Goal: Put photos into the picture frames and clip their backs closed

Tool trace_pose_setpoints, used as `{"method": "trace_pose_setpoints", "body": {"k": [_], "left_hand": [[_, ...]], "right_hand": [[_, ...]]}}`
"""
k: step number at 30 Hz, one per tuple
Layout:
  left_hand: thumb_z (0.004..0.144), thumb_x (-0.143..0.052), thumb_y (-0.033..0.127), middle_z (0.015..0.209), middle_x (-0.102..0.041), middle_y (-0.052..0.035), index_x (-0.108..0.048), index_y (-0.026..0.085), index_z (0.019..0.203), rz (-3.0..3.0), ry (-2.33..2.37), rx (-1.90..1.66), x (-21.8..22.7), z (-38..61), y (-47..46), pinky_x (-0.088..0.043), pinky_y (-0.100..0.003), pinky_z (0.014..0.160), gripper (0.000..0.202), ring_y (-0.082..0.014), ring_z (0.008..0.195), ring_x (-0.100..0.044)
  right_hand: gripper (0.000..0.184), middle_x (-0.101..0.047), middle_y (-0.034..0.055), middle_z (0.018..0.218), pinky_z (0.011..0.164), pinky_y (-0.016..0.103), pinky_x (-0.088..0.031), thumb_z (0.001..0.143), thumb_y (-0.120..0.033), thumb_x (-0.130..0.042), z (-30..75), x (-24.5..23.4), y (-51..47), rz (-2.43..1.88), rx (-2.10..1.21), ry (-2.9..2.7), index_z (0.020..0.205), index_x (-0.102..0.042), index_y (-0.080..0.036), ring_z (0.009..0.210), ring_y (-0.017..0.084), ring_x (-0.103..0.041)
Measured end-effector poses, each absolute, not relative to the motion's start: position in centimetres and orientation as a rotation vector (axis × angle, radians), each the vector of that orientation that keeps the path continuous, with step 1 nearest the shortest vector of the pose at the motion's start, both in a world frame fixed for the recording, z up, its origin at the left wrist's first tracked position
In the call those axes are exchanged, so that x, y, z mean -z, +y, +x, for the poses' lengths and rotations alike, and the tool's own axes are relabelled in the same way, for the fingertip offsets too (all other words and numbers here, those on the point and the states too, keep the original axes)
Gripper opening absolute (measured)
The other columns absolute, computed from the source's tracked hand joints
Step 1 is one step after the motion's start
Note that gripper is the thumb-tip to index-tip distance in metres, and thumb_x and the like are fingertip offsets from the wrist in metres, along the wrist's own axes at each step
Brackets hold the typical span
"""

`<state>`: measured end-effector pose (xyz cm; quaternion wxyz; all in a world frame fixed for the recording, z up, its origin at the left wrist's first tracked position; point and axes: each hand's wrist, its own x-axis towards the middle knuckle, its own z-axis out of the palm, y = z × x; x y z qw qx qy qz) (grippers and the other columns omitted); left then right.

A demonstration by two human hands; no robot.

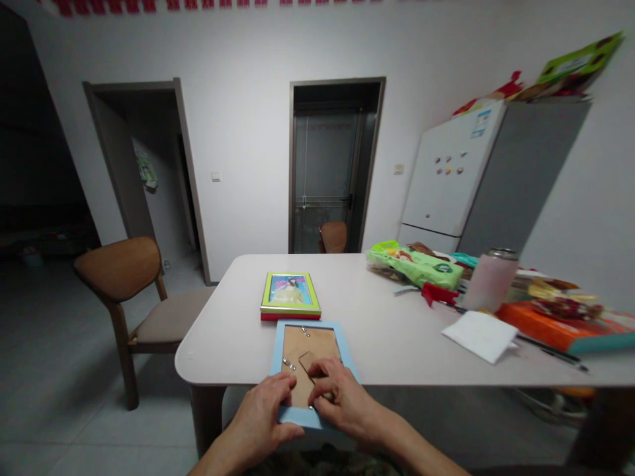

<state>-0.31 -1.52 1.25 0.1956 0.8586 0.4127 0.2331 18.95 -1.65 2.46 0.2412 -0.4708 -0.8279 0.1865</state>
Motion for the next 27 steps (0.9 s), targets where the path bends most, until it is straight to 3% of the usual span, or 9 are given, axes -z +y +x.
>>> {"method": "trace_pose_setpoints", "body": {"k": [5, 15, 21, 27], "left_hand": [[0.054, -0.072, 0.031, 0.095, -0.057, -0.0001, -0.053, 0.020, 0.090, 2.407, 1.133, -0.657, -1.4, -0.5, -1.4, -0.040, -0.027, 0.077, 0.042, -0.0177, 0.086, -0.051], [0.055, -0.072, 0.033, 0.095, -0.055, 0.0004, -0.050, 0.022, 0.097, 2.407, 1.168, -0.630, -1.5, -0.6, -1.5, -0.039, -0.028, 0.078, 0.049, -0.0186, 0.086, -0.049], [0.055, -0.070, 0.034, 0.094, -0.056, 0.0004, -0.051, 0.021, 0.087, 2.390, 1.228, -0.579, -1.4, -0.7, -1.5, -0.039, -0.028, 0.077, 0.039, -0.0189, 0.086, -0.049], [0.054, -0.072, 0.032, 0.097, -0.056, -0.0006, -0.052, 0.021, 0.089, 2.383, 1.213, -0.632, -1.2, -0.9, -1.4, -0.040, -0.029, 0.079, 0.042, -0.0197, 0.087, -0.050]], "right_hand": [[0.025, -0.058, 0.0056, 0.089, 0.079, 0.027, -0.037, 0.075, -0.023, -0.043, 16.9, -2.2, 0.6, -1.396, -0.387, -2.134, 0.087, -0.065, -0.021, 0.086, 0.016, -0.050], [0.025, -0.059, 0.0036, 0.066, 0.065, 0.023, -0.033, 0.072, -0.017, -0.045, 14.1, -1.7, 3.5, -1.476, -0.083, -2.353, 0.055, -0.064, -0.016, 0.069, 0.013, -0.049], [0.023, -0.059, 0.0042, 0.064, 0.057, 0.021, -0.032, 0.067, -0.012, -0.043, 13.1, -2.2, 3.8, -1.564, -0.139, -2.314, 0.058, -0.064, -0.015, 0.065, 0.012, -0.051], [0.019, -0.063, 0.0013, 0.066, 0.058, 0.019, -0.034, 0.067, -0.019, -0.048, 14.1, -2.0, 4.8, -1.572, -0.194, -2.275, 0.061, -0.065, -0.019, 0.064, 0.011, -0.053]]}}
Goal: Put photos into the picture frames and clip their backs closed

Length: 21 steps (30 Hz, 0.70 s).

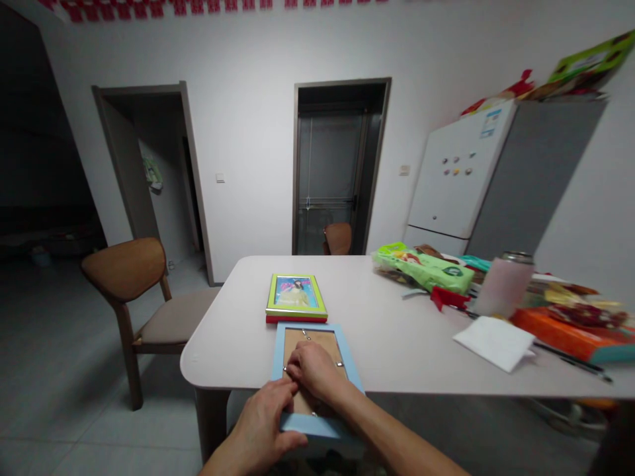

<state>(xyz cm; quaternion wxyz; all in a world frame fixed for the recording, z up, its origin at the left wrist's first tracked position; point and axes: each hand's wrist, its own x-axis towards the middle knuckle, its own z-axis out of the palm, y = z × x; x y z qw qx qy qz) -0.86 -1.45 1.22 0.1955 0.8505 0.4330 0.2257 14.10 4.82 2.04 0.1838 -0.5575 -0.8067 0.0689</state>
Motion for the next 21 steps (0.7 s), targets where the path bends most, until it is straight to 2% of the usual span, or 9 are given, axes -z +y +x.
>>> {"method": "trace_pose_setpoints", "body": {"k": [4, 9, 16, 21], "left_hand": [[0.052, -0.073, 0.033, 0.101, -0.056, -0.0022, -0.052, 0.021, 0.095, 2.358, 1.219, -0.641, -0.8, -0.9, -1.9, -0.039, -0.031, 0.083, 0.049, -0.0208, 0.091, -0.050], [0.054, -0.071, 0.033, 0.111, -0.053, -0.0043, -0.049, 0.021, 0.104, 2.334, 1.214, -0.634, -0.7, -0.8, -2.3, -0.033, -0.034, 0.092, 0.056, -0.0222, 0.100, -0.047], [0.055, -0.069, 0.031, 0.112, -0.052, -0.0066, -0.047, 0.018, 0.108, 2.325, 1.242, -0.570, -1.6, -0.7, -2.6, -0.032, -0.034, 0.093, 0.058, -0.0230, 0.102, -0.046], [0.053, -0.070, 0.029, 0.107, -0.055, -0.0069, -0.049, 0.017, 0.106, 2.359, 1.253, -0.528, -1.9, -1.1, -2.4, -0.038, -0.033, 0.087, 0.058, -0.0235, 0.097, -0.049]], "right_hand": [[0.020, -0.065, 0.0036, 0.069, 0.056, 0.022, -0.032, 0.071, -0.026, -0.046, 15.8, -1.4, 7.2, -1.787, -0.159, -2.032, 0.069, -0.065, -0.018, 0.064, 0.013, -0.054], [0.021, -0.065, 0.0054, 0.073, 0.051, 0.022, -0.030, 0.072, -0.031, -0.047, 16.4, -0.3, 10.2, -1.953, -0.151, -1.875, 0.069, -0.063, -0.017, 0.064, 0.014, -0.055], [0.018, -0.065, 0.0079, 0.076, 0.050, 0.023, -0.031, 0.068, -0.031, -0.052, 16.2, 0.0, 11.4, -2.051, -0.159, -1.772, 0.069, -0.061, -0.016, 0.066, 0.015, -0.057], [0.014, -0.065, 0.0084, 0.072, 0.051, 0.024, -0.031, 0.067, -0.028, -0.052, 16.5, -0.3, 10.7, -2.014, -0.151, -1.723, 0.066, -0.060, -0.016, 0.067, 0.017, -0.057]]}}
